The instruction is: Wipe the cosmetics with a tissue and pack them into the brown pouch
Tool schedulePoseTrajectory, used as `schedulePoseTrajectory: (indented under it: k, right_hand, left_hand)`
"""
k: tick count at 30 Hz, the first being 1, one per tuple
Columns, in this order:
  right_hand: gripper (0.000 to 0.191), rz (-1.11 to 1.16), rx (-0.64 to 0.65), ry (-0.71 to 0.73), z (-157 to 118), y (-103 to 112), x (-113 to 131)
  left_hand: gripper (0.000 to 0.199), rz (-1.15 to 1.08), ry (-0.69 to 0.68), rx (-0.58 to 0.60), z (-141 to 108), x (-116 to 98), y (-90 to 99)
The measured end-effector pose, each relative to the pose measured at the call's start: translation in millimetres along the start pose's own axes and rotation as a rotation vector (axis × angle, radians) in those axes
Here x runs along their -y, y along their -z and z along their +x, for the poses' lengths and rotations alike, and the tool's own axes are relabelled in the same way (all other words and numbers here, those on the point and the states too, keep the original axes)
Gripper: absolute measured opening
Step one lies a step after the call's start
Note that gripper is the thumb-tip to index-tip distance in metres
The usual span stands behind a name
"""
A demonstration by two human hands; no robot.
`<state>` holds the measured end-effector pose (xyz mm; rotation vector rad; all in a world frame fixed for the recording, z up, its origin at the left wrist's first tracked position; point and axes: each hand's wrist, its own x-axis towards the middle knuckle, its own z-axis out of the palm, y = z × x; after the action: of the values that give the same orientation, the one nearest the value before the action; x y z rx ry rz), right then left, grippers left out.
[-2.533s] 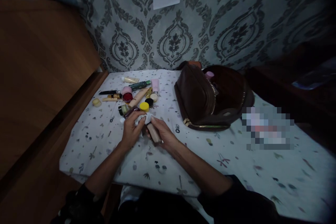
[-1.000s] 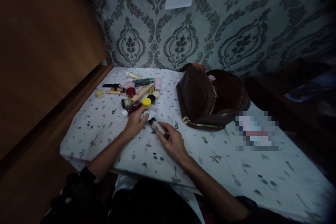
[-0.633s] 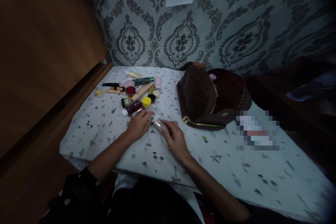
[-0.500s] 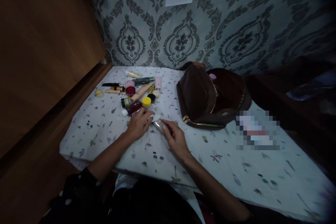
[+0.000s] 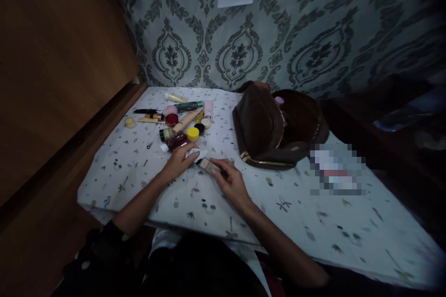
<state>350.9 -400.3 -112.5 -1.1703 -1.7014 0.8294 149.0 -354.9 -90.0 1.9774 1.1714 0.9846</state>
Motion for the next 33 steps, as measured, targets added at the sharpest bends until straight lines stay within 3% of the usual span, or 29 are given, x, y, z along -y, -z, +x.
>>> schedulePoseTrajectory:
  k: [6, 13, 16, 22, 27, 30, 33]
  right_hand:
    - [0.031, -0.172, 0.031, 0.079, -1.8, -0.6, -1.9]
    - [0.046, -0.361, 0.019, 0.093, -2.2, -3.6, -6.5]
    - [0.045, -0.407, 0.034, 0.077, -1.4, -3.5, -7.3]
    - [0.036, -0.418, 0.052, 0.05, -0.2, -1.8, -5.9]
    - [0.038, -0.405, 0.061, 0.042, -0.3, -1.8, -5.3]
    - [0.039, -0.416, 0.055, 0.039, 0.3, -2.8, -7.3]
    - [0.039, -0.42, 0.045, 0.05, 0.2, -2.9, -8.7]
  left_hand:
    - [0.02, 0.1, 0.001, -0.069, -4.1, 1.3, -6.5]
    - [0.021, 0.192, 0.004, -0.293, -7.4, -1.1, 6.4]
    - [0.024, 0.321, -0.029, -0.242, -10.4, -1.1, 6.0]
    - [0.03, 0.747, -0.033, -0.069, -16.8, -12.7, -11.8]
    - [0.029, 0.802, -0.124, 0.043, -24.6, -26.1, -17.4]
    - [0.029, 0.759, -0.148, 0.023, -27.9, -20.9, -15.6]
    - [0.028, 0.685, -0.098, -0.076, -27.6, -10.1, -10.1]
